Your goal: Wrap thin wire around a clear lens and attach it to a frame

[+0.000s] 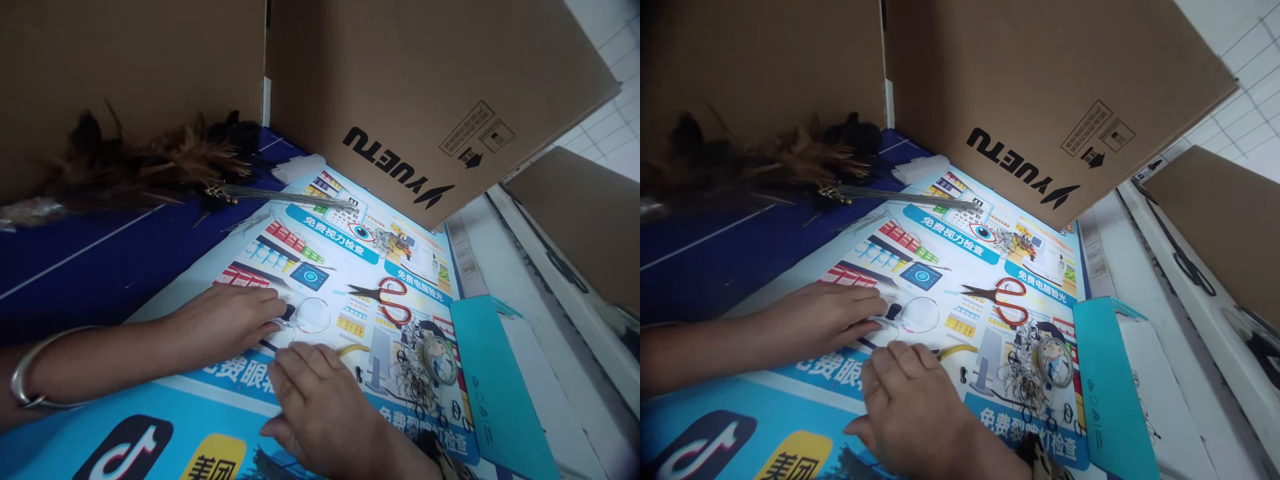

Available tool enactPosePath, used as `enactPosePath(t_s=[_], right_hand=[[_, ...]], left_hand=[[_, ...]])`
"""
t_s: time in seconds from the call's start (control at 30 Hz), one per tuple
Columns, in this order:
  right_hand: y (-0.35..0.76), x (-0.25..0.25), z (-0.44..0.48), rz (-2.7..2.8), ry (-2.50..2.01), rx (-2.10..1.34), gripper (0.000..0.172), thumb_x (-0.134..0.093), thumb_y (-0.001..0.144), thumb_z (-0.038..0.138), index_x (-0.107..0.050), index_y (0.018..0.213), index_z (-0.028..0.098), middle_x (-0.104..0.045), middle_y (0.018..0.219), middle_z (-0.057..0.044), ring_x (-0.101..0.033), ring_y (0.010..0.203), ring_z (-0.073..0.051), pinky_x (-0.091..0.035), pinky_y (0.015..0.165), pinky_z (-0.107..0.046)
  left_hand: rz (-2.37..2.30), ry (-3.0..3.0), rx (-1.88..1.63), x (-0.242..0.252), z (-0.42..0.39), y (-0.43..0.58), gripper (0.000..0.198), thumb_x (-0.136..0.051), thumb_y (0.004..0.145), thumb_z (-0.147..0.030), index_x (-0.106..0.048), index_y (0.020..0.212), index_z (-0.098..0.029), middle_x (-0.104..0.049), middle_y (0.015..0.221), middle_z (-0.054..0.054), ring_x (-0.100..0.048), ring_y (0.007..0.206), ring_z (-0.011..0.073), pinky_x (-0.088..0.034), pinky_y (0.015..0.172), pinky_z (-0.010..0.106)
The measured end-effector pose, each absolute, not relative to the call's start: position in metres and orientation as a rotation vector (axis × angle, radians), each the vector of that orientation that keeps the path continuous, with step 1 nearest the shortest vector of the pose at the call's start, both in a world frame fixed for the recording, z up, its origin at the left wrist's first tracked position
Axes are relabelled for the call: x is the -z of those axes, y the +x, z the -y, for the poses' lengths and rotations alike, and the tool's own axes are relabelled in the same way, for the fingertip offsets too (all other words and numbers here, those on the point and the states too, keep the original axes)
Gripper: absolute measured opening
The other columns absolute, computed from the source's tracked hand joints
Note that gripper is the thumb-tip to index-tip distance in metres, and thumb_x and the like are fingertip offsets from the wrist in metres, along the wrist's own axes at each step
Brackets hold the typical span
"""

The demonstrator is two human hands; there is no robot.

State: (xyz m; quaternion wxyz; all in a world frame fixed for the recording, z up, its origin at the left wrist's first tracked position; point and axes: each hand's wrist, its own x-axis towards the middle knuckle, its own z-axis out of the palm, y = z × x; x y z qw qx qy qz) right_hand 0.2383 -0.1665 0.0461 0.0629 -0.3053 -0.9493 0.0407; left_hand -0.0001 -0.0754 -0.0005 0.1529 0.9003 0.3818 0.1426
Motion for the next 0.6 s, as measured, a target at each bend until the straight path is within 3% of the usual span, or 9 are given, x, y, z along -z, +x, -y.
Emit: enactPosePath(t_s=[0.13, 0.37, 0.6], right_hand=[[0.226, -0.034, 0.163, 2.868, -0.879, -0.043, 0.053, -0.054, 0.108, 0.045, -0.057, 0.141, 0.003, -0.067, 0.14, -0.017, -0.056, 0.129, -0.032, -0.048, 0.114, -0.045], [0.223, -0.039, 0.16, 2.868, -0.915, -0.164, 0.05, -0.053, 0.108, 0.045, -0.06, 0.135, 0.003, -0.071, 0.123, -0.017, -0.058, 0.11, -0.03, -0.054, 0.103, -0.046], [0.224, -0.04, 0.161, 2.868, -0.897, -0.144, 0.049, -0.053, 0.108, 0.044, -0.06, 0.135, 0.004, -0.07, 0.126, -0.016, -0.058, 0.112, -0.03, -0.053, 0.104, -0.046]], left_hand=[[-1.11, 2.636, -0.343, 0.005, 0.077, 0.002, 0.015, -0.055, 0.098, -0.016, -0.066, 0.09, -0.022, -0.07, 0.083, 0.003, -0.067, 0.073, 0.024, -0.04, 0.063, 0.035], [-1.188, 2.672, -0.348, 0.012, 0.081, 0.002, 0.018, -0.05, 0.096, -0.011, -0.063, 0.09, -0.023, -0.07, 0.082, 0.004, -0.069, 0.074, 0.0262, -0.038, 0.063, 0.037], [-1.242, 2.565, -0.297, 0.004, 0.076, 0.001, 0.019, -0.048, 0.1, -0.02, -0.06, 0.086, -0.024, -0.075, 0.081, 0.003, -0.071, 0.072, 0.0256, -0.031, 0.058, 0.035]])
